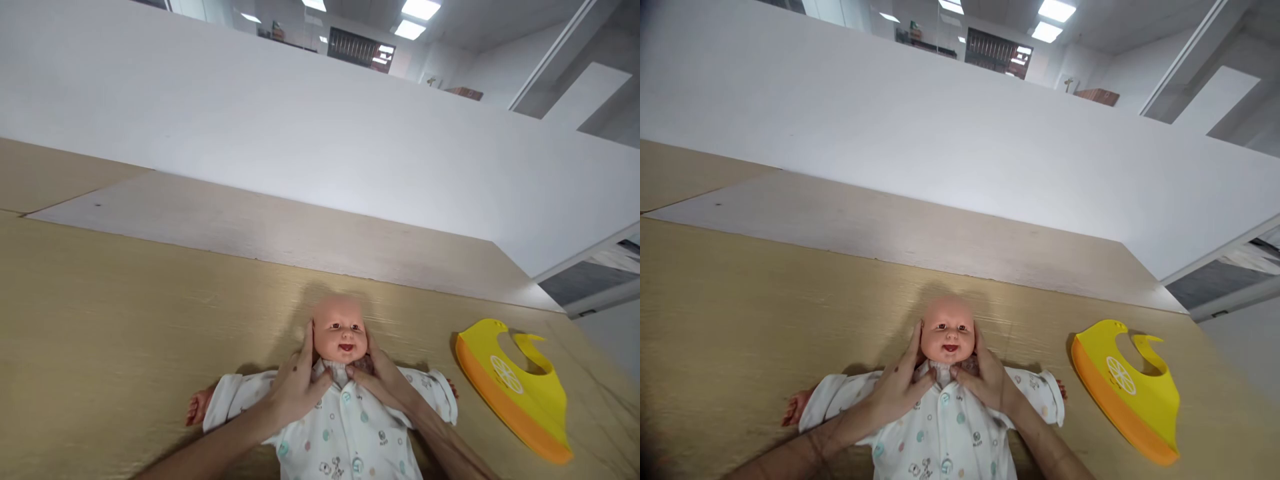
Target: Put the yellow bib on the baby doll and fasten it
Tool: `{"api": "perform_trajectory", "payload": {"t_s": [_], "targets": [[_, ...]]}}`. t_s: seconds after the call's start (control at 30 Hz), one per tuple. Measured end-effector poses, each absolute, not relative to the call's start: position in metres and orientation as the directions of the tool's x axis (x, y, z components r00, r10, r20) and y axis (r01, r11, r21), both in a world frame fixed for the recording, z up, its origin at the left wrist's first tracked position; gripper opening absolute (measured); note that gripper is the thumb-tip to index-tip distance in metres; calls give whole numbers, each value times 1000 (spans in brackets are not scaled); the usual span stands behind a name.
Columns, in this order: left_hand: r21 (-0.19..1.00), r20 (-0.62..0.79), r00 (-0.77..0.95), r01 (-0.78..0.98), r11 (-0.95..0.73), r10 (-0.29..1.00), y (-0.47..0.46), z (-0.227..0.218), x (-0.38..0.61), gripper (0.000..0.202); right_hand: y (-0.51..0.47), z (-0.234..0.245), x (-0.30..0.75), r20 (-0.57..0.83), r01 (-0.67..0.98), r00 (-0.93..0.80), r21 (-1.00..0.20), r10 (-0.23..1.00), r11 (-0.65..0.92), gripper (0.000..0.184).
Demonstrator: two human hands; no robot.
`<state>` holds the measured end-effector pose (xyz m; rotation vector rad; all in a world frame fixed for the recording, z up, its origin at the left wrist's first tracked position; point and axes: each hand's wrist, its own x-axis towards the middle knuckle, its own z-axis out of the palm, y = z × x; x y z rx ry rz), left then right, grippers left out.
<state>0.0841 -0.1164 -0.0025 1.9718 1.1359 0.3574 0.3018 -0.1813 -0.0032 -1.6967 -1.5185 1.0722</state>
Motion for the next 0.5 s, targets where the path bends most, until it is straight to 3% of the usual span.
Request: {"api": "perform_trajectory", "payload": {"t_s": [0.3, 0.5], "targets": [[795, -224, 524, 586, -157, 822, -80, 9, 88, 86, -145, 5, 293, -122, 433, 33, -893, 992, -124, 92], [844, -162, 521, 514, -156, 838, -36, 3, 93, 88, -106, 2, 296, -102, 386, 21, -917, 995, -102, 87]]}}
